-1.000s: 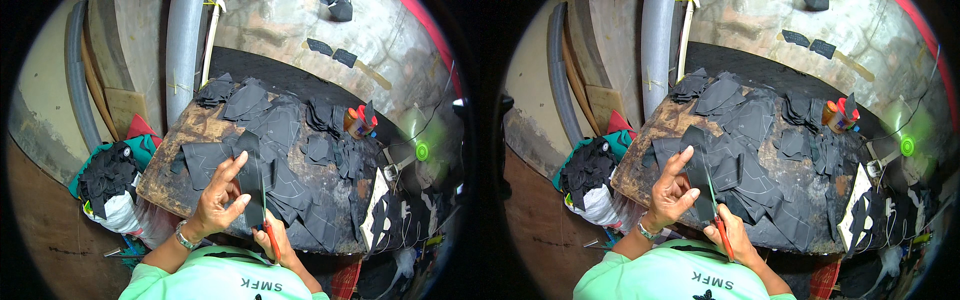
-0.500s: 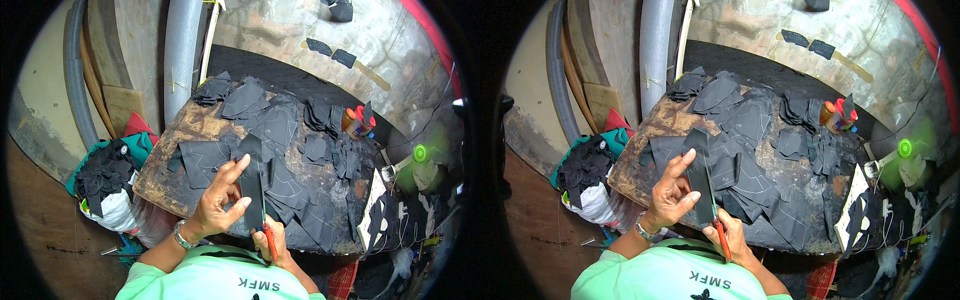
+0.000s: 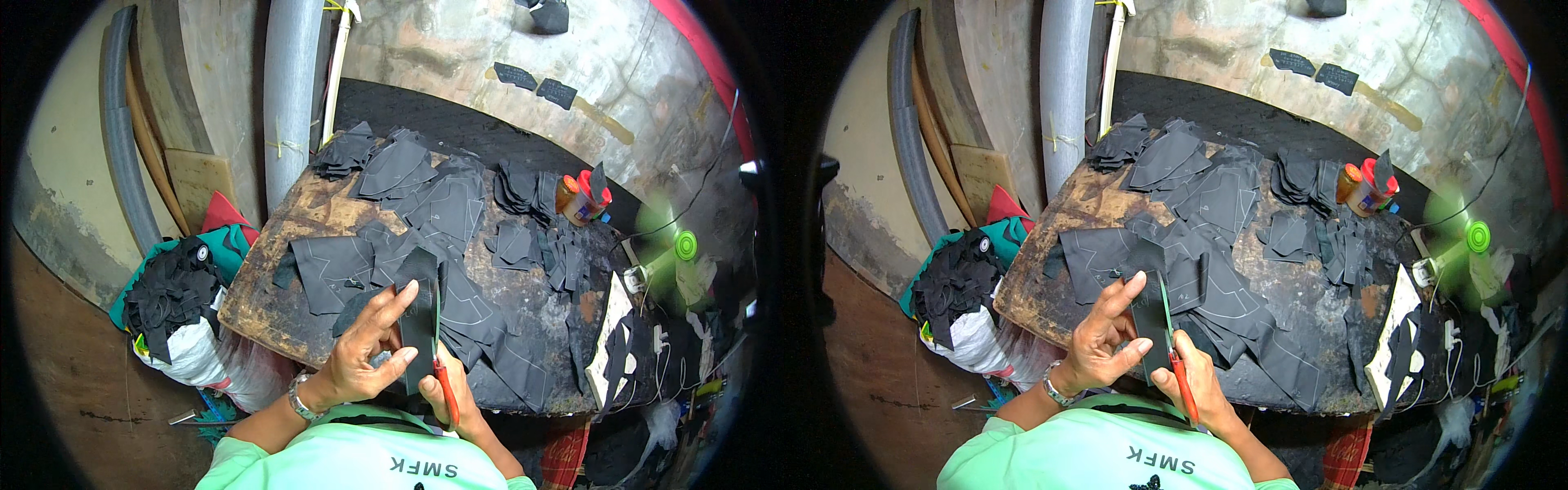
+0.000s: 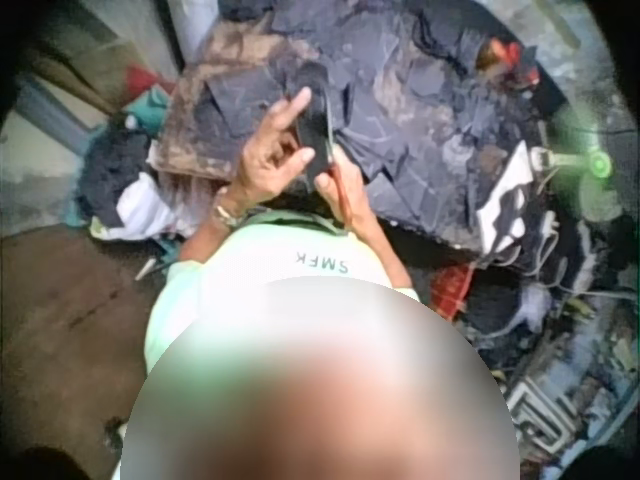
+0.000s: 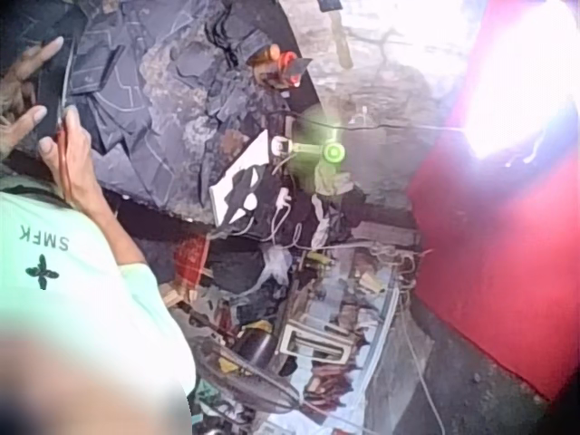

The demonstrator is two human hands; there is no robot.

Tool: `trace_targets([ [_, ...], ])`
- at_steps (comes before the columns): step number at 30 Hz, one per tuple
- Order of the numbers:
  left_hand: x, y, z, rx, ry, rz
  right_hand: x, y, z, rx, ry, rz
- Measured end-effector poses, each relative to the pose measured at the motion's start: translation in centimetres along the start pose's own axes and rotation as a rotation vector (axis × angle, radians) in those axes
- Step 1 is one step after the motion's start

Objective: The person uses red-handled scissors to cut black fabric pieces along white chalk outlines on a cluttered worktable. They repeatedly pick up fabric, cut along the marked lines, and place the cut pieces back on the table.

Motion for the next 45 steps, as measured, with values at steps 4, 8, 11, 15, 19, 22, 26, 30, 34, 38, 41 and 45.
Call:
trace_targets([
  [4,-0.1,0.0,0.0,-0.083,-0.018,0.036,0.5,0.3,0.3,0.0,0.034,-0.095],
  [8,-0.7,-0.4,-0.7,-0.1,-0.002,0.091,0.3,0.6,1.1,0.032,0.059,-0.121],
  [11,-1.7,-1.5,-1.5,-0.177,-0.018,0.184,-0.1,1.6,1.6,0.265,0.043,-0.228],
  [15,-3.7,-2.5,-2.9,-0.197,-0.116,0.28,-0.4,2.3,1.8,0.357,-0.167,-0.339],
  [19,-5.6,-2.5,-3.9,-0.274,-0.283,0.247,-0.3,2.5,1.7,0.404,-0.257,-0.392],
  [22,-6.3,-2.1,-4.4,-0.273,-0.453,0.239,0.0,2.1,1.3,0.302,-0.301,-0.341],
  [26,-6.6,-1.8,-4.8,-0.245,-0.515,0.155,-0.4,2.2,0.7,0.279,-0.278,-0.138],
  [30,-6.3,-1.6,-4.9,-0.23,-0.514,0.166,-0.2,2.4,0.3,0.228,-0.178,-0.065],
  [34,-6.2,-1.6,-5.0,-0.205,-0.524,0.115,-0.2,2.2,0.3,0.246,-0.135,-0.063],
  [38,-6.4,-2.8,-5.1,-0.23,-0.518,-0.006,-0.5,2.4,1.4,0.346,-0.042,-0.102],
  [41,-5.7,-3.9,-4.5,-0.258,-0.487,0.088,-1.2,3.0,1.7,0.388,0.023,-0.133],
  [45,-3.1,-5.1,-3.0,-0.422,-0.365,0.383,-2.0,3.3,1.2,0.318,0.091,-0.308],
])
Point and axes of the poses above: each hand's wrist, its own z-axis away from the middle knuckle, its own x-axis out of the palm, y = z × x, the point moved 4 cm from there along -z, towards the middle knuckle, and after that the axes turned 15 degrees about -z, right-handed, at the moved point
